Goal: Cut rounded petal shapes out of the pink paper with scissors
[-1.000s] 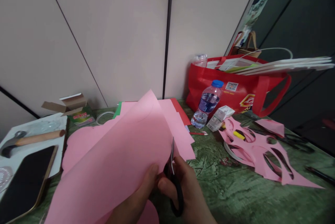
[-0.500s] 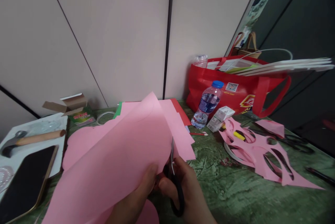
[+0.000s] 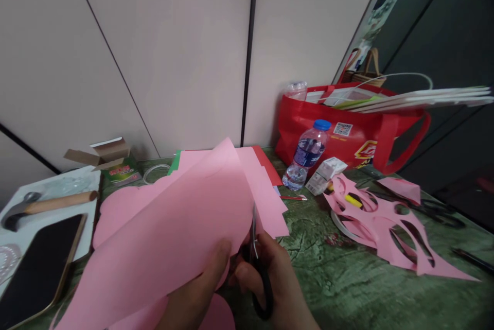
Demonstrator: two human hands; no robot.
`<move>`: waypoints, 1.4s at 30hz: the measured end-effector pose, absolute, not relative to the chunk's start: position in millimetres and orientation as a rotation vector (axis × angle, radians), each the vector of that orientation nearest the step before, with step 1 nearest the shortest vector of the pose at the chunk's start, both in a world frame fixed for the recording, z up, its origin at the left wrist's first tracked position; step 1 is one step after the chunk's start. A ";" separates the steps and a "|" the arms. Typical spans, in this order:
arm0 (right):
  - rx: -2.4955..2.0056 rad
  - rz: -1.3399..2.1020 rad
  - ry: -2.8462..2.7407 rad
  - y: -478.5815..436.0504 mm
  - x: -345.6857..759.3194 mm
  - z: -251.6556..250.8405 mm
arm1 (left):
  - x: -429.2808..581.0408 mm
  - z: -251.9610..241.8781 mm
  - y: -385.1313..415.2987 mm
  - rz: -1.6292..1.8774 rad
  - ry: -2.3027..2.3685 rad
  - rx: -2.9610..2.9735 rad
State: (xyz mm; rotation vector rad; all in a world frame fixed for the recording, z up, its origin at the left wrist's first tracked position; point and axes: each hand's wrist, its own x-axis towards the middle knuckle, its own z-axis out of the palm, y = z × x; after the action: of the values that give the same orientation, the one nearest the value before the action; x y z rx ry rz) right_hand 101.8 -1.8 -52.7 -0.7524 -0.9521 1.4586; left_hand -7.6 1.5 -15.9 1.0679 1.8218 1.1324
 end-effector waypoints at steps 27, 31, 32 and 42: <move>-0.853 1.465 -0.980 -0.3 98.1 -52.9 | -4.8 -7.9 3.1 1.148 1.877 0.867; -0.880 1.461 -0.979 -1.2 96.6 -52.8 | -6.5 -10.3 3.6 1.165 1.885 0.830; -0.881 1.467 -0.981 -1.5 96.6 -52.1 | -7.0 -10.9 3.6 1.166 1.875 0.833; -0.894 1.516 -0.960 -2.9 96.2 -51.9 | -8.5 -13.1 4.7 1.223 1.791 0.791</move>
State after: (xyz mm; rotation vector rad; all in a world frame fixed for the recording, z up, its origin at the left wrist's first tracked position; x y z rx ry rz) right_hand 96.2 -2.9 -51.9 -0.8943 -0.9600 1.5165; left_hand -8.5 4.7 -13.1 0.7913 1.7914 1.2231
